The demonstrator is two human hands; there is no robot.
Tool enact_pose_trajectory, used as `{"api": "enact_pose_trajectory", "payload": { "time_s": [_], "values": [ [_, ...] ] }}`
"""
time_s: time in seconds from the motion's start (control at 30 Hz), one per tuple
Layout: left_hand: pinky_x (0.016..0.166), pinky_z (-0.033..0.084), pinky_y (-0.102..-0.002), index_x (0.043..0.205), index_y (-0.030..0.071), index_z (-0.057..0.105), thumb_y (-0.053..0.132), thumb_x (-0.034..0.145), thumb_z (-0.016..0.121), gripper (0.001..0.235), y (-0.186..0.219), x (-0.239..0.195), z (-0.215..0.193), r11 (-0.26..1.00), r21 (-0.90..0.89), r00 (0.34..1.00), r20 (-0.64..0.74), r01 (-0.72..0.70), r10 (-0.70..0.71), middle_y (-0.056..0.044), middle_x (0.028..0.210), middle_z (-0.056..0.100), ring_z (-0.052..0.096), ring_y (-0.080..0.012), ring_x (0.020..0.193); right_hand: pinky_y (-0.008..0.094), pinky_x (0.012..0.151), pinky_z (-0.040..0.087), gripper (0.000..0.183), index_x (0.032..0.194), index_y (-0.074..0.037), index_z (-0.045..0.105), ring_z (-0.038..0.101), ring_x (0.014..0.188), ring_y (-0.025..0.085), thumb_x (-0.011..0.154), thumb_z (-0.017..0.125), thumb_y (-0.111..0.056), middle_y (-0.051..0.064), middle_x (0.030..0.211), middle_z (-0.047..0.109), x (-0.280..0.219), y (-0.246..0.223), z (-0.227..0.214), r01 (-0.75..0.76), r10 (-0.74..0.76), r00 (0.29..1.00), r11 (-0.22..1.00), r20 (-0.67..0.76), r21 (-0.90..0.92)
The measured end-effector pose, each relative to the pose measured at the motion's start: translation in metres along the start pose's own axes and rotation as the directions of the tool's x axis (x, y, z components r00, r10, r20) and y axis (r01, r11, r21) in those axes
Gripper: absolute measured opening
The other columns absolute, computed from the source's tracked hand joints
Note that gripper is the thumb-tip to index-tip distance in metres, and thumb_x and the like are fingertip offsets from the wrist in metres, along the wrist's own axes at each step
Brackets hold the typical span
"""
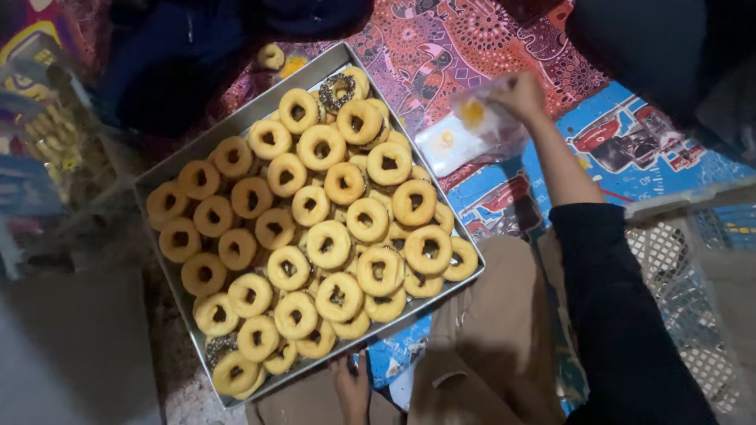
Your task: The person picks donuts from a metal tray and places them into small plastic bags. They then place the filled bags into a plastic crate. The person repeats this process throughout the video.
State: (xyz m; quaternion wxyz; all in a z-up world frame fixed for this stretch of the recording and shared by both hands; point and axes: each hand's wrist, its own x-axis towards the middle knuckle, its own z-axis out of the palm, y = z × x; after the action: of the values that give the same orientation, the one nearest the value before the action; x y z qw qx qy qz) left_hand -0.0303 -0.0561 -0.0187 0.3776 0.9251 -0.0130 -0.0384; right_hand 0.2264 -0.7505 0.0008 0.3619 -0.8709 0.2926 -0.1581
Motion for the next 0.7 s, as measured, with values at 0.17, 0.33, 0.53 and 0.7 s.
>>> {"api": "enact_pose_trajectory", "payload": {
  "time_s": [0.17, 0.33, 0.53, 0.7],
  "values": [
    [0.087, 0.053, -0.039, 0.121, 0.006, 0.07, 0.026, 0.091, 0.072, 0.036, -0.001, -0.005, -0.003, 0.98, 0.038, 0.976, 0.094, 0.194, -0.197, -0.02, 0.114, 0.068, 0.064, -0.034, 0.103, 0.026, 0.076, 0.056, 0.032, 0.095, -0.005, 0.069, 0.067, 0.082, 0.009, 0.084, 0.093, -0.024, 0.0, 0.09, 0.071, -0.014, -0.067, -0.075, 0.162, -0.083, 0.978, 0.876, -0.189, 0.455],
    [0.079, 0.052, -0.031, 0.122, 0.003, 0.074, 0.019, 0.092, 0.074, 0.035, 0.036, -0.015, -0.061, 0.971, -0.175, 0.909, 0.408, 0.165, -0.081, -0.019, 0.113, 0.075, 0.066, -0.0289, 0.094, 0.026, 0.089, 0.056, 0.037, 0.119, 0.002, 0.066, 0.067, 0.103, 0.01, 0.095, 0.088, -0.014, 0.005, 0.109, 0.071, -0.136, -0.157, -0.21, 0.403, -0.389, 0.912, 0.798, -0.127, 0.449],
    [0.088, 0.052, -0.033, 0.125, -0.002, 0.065, 0.028, 0.085, 0.079, 0.052, 0.196, -0.03, -0.164, 0.796, -0.398, 0.872, -0.024, -0.456, 0.488, -0.02, 0.118, 0.071, 0.068, -0.0328, 0.101, 0.035, 0.08, 0.061, 0.04, 0.119, -0.004, 0.07, 0.076, 0.095, 0.023, 0.09, 0.072, -0.032, 0.009, 0.109, 0.076, -0.355, -0.274, -0.244, 0.477, -0.811, 0.23, 0.575, 0.538, 0.664],
    [0.082, 0.053, -0.028, 0.132, 0.002, 0.062, 0.024, 0.087, 0.077, 0.053, 0.277, -0.037, -0.191, 0.854, -0.487, 0.48, 0.715, -0.18, 0.509, -0.016, 0.107, 0.075, 0.072, -0.0212, 0.094, 0.037, 0.083, 0.061, 0.045, 0.135, -0.009, 0.057, 0.075, 0.095, 0.024, 0.097, 0.069, -0.027, 0.006, 0.115, 0.073, -0.452, -0.34, -0.185, 0.293, -0.635, 0.082, 0.752, 0.769, 0.59]
  ]
}}
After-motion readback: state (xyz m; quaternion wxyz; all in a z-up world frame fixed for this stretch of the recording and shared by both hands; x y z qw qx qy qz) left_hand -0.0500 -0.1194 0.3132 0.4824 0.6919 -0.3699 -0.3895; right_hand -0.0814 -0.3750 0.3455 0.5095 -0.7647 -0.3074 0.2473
